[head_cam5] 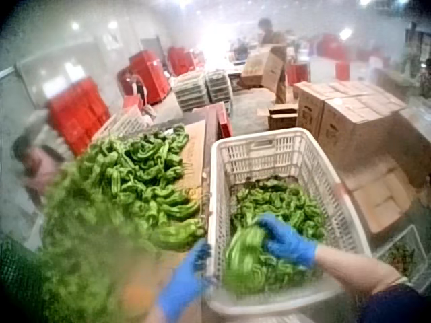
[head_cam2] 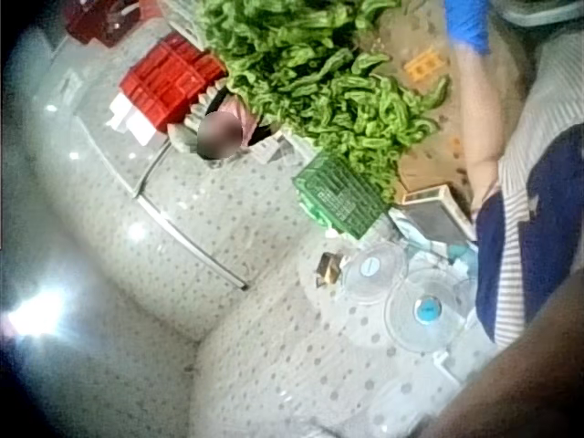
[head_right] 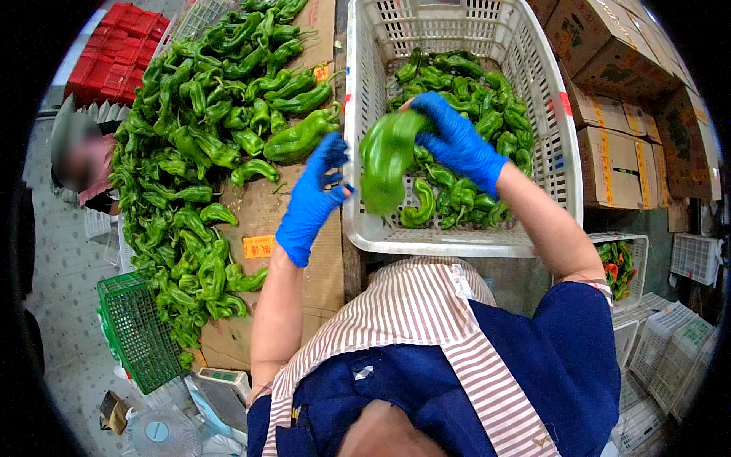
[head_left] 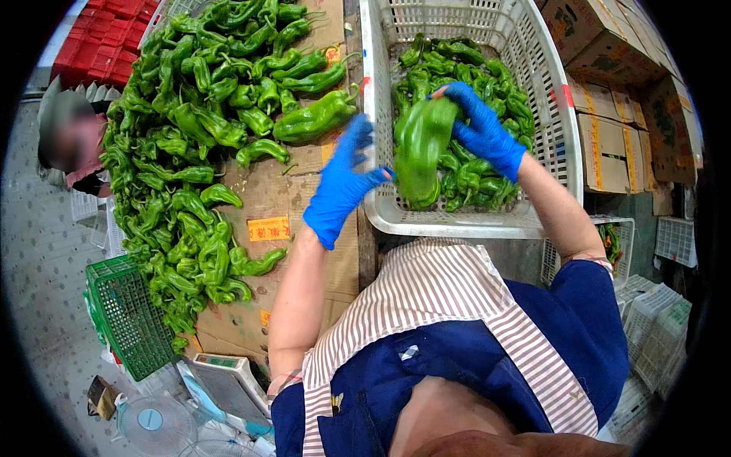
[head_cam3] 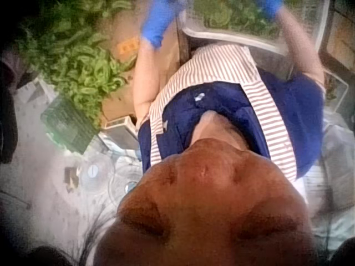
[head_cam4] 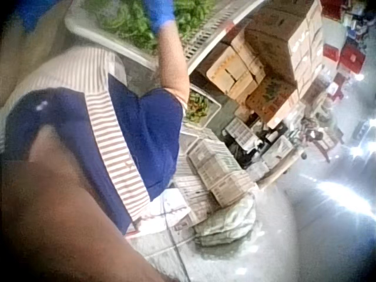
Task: The person sorts green peppers from a cardboard box onto a wooden table, then picks them up individually to inspect them before placing them into a white plastic basket. The person wears blue gloves and a striped apron while performing the task in a commercial setting.
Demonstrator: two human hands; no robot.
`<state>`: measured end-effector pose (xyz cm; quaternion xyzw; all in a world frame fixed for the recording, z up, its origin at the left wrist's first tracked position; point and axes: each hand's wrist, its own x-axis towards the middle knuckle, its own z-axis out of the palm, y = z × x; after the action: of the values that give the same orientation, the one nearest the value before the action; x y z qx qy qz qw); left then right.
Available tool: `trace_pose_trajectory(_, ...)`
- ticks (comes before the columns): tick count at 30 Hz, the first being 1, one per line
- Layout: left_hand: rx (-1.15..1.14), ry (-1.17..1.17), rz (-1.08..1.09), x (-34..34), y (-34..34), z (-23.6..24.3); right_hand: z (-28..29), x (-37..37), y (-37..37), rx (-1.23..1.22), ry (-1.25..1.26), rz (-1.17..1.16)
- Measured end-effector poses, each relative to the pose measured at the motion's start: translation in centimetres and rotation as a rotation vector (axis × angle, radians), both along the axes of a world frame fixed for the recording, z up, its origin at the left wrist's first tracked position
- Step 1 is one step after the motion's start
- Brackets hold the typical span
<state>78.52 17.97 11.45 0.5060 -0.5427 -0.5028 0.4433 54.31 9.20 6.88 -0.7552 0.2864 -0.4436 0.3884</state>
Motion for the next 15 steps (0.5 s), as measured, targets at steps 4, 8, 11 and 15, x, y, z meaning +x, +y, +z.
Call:
trace_pose_trajectory(4,0.084,-0.266,-0.265,-1.8,1.8,0.8,1.3,3.8,2.8,-0.178,-0.082,0.104)
trace_pose_trajectory(8,-0.077,-0.312,-0.096,-1.9,3.9,1.0,2.5,6.0,4.6,0.05,-0.367,-0.011)
trace_pose_trajectory(11,-0.311,-0.457,-0.064,-1.4,4.7,1.4,3.5,5.8,5.0,0.558,-0.476,0.17)
trace_pose_trajectory(15,-0.406,-0.603,-0.067,-1.4,5.2,2.4,4.1,5.0,5.6,1.053,-0.561,0.351)
